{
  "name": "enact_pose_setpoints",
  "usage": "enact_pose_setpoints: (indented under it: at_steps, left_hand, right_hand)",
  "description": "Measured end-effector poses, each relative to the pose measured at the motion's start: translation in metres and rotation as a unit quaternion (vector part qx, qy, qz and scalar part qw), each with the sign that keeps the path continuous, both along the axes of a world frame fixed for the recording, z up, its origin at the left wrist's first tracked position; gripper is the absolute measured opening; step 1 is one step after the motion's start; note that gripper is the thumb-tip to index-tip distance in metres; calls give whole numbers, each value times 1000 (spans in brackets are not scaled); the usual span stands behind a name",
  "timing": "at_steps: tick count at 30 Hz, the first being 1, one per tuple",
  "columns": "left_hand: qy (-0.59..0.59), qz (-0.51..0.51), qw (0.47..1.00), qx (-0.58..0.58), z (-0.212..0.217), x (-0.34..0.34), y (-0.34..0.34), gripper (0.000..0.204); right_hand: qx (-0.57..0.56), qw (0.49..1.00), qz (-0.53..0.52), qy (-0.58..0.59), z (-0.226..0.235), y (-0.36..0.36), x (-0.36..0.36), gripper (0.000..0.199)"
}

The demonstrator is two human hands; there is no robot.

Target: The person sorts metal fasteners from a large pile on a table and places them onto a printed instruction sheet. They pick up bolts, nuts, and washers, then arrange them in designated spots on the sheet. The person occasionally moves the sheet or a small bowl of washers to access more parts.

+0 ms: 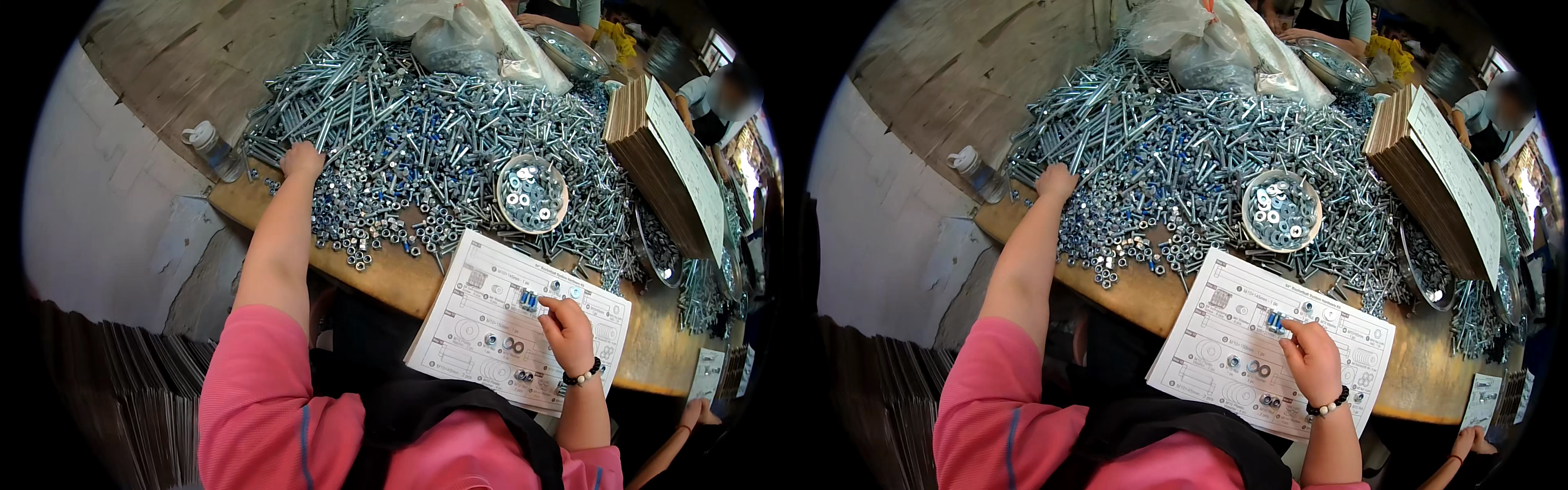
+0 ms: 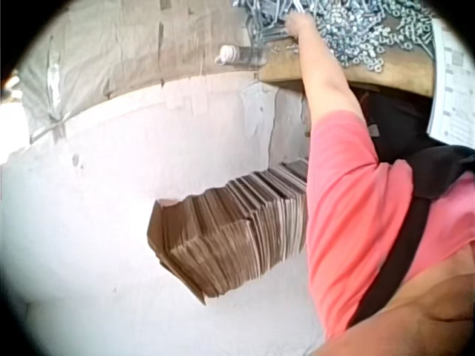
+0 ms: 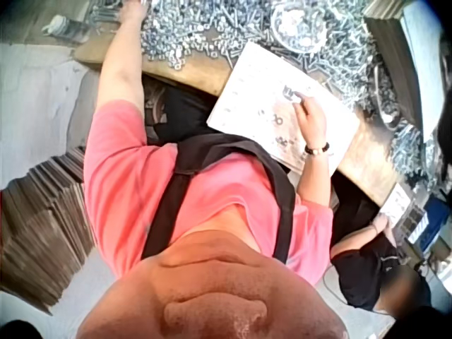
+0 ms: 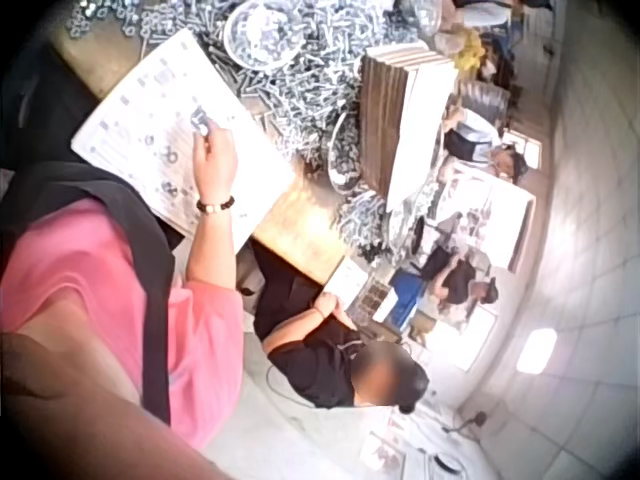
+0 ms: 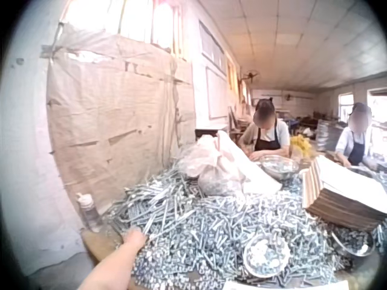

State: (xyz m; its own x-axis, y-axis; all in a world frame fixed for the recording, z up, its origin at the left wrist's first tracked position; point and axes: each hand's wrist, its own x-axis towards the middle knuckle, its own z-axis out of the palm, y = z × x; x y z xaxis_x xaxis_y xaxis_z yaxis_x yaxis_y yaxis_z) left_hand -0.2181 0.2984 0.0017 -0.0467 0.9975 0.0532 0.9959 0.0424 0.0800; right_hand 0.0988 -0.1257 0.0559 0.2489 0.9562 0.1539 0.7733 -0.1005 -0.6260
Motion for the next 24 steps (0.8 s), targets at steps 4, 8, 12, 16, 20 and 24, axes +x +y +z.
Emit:
enact_pose_setpoints:
  at_steps: [4, 8, 12, 16, 20, 24]
  left_hand:
    - [36, 2, 999, -24, -4, -3, 12, 39]
    - [-59, -4, 997, 49, -5, -10, 9, 29]
    - [-173, -109, 963, 174, 11, 5, -25, 23]
    - [-262, -330, 895, 149, 42, 56, -98, 19]
    - [-195, -484, 852, 50, 48, 114, -170, 16]
    - [-133, -596, 792, 30, 25, 155, -210, 19]
  right_hand:
    - [0, 1000, 3, -3, 0, 3, -1, 24]
    - [0, 1000, 2, -7, 0, 5, 1, 23]
    - [14, 1000, 2, -20, -3, 10, 8, 21]
    - [77, 996, -29, -31, -11, 26, 27, 22]
    - [126, 990, -57, -17, 2, 30, 36, 21]
    - [118, 989, -82, -31, -4, 19, 49, 19]
